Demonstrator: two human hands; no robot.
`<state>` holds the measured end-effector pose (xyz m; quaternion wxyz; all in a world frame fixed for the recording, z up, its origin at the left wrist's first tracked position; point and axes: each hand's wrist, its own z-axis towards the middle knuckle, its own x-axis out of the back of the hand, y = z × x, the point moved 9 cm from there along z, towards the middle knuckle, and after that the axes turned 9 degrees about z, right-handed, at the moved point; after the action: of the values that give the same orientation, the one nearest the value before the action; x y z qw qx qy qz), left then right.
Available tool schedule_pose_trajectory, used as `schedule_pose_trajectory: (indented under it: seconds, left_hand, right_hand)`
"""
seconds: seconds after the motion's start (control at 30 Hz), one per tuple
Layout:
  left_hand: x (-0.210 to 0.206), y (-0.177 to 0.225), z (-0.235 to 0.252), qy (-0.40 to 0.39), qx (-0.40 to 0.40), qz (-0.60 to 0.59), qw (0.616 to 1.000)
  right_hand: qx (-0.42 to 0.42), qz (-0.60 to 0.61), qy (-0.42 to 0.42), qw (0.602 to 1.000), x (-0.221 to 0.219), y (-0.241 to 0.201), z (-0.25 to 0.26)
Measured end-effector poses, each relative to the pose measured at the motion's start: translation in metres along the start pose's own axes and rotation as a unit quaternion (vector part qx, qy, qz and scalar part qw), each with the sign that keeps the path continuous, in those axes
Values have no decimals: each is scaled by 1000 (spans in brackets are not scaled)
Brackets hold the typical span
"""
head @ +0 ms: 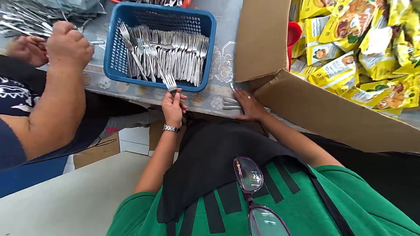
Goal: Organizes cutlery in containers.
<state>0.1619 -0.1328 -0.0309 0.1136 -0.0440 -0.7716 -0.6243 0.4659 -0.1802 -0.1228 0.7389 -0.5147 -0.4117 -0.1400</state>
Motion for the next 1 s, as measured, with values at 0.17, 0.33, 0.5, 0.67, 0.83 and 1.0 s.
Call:
schedule_pose_trajectory:
  seconds: [0.17,0.33,0.5,0.67,0.83,1.0]
  left_hand:
    - [10,-9,-8,-11,17,42,999]
    - [26,-25,-19,13,45,39,998]
    - [28,-32,-21,-25,73,47,996]
    - [-25,-31,-22,-255,25,238,937]
    - [-86,-16,-58,-471,-103,330,812]
    - [-74,-24,-90,-618,-33,400,676]
  right_hand:
    - [-36,2,-20,999,0,-1,1]
    - [-89,9,45,995,3,-8,5]
    - [-167,-10,57,984,-3,-12,4]
    - [-162,-41,87,982,-6,-16,11]
    - [-122,-5,60,991,-15,-32,31]
    - [-69,6,70,995,-22,-43,47]
